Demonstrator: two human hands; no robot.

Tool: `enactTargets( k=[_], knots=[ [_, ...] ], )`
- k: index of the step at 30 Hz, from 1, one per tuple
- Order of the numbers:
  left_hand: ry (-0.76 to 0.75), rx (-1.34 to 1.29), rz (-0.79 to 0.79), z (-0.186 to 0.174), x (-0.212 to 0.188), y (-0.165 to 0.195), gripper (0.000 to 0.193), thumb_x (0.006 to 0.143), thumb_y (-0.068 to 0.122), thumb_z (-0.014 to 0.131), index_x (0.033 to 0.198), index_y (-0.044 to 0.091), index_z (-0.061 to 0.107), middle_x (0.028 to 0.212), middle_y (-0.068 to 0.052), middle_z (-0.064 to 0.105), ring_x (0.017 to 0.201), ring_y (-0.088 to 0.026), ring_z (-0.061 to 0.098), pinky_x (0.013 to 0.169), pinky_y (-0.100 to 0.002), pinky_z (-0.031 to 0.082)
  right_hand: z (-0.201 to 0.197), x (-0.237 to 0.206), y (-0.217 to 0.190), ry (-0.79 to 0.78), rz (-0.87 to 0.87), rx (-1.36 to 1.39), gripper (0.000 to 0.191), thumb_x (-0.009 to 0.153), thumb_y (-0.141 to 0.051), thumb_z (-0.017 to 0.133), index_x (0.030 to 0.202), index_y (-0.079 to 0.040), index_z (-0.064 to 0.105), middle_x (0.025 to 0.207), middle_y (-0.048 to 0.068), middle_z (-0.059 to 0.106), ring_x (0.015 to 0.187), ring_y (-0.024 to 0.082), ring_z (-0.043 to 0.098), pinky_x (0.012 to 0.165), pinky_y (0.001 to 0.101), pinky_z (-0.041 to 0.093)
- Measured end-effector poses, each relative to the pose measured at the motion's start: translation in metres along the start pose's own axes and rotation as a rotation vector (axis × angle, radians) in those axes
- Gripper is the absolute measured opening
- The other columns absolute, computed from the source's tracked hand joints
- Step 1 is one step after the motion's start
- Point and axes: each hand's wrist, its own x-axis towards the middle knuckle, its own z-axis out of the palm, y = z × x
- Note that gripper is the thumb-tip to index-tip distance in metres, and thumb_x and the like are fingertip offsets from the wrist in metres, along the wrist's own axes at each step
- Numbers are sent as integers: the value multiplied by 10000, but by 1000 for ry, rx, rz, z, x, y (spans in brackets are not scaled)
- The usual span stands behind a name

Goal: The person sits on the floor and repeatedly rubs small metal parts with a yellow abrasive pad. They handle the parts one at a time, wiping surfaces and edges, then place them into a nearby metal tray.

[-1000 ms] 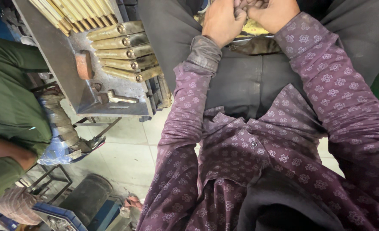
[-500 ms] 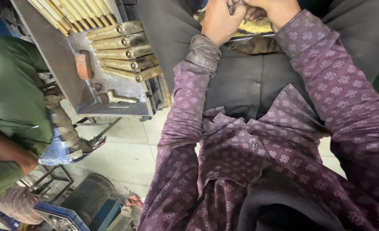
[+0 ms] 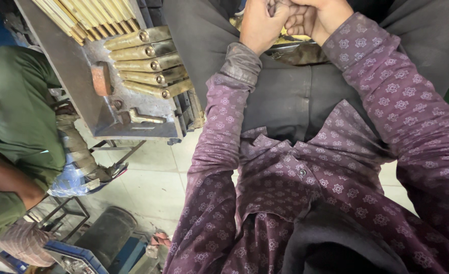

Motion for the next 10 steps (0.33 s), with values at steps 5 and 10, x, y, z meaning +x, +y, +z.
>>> enactTargets(
  k=[5,10],
  knots=[
    [11,-283,-131,4,2,-10,246,956,55,660,744,-12,555,650,28,487,594,-65,422,520,-309,320,-8,1,2,-11,-62,6,340,1186,-320,498,1179,-18,653,1099,79,704,984,185,671,945,345,549],
    [55,-567,-180,4,5,-15,216,980,57,639,784,18,558,666,-4,580,607,-97,533,563,-298,415,-14,5,3,-70,-171,-112,445,1195,-382,398,1189,1,624,1122,110,682,1015,206,655,1000,359,534]
  ],
)
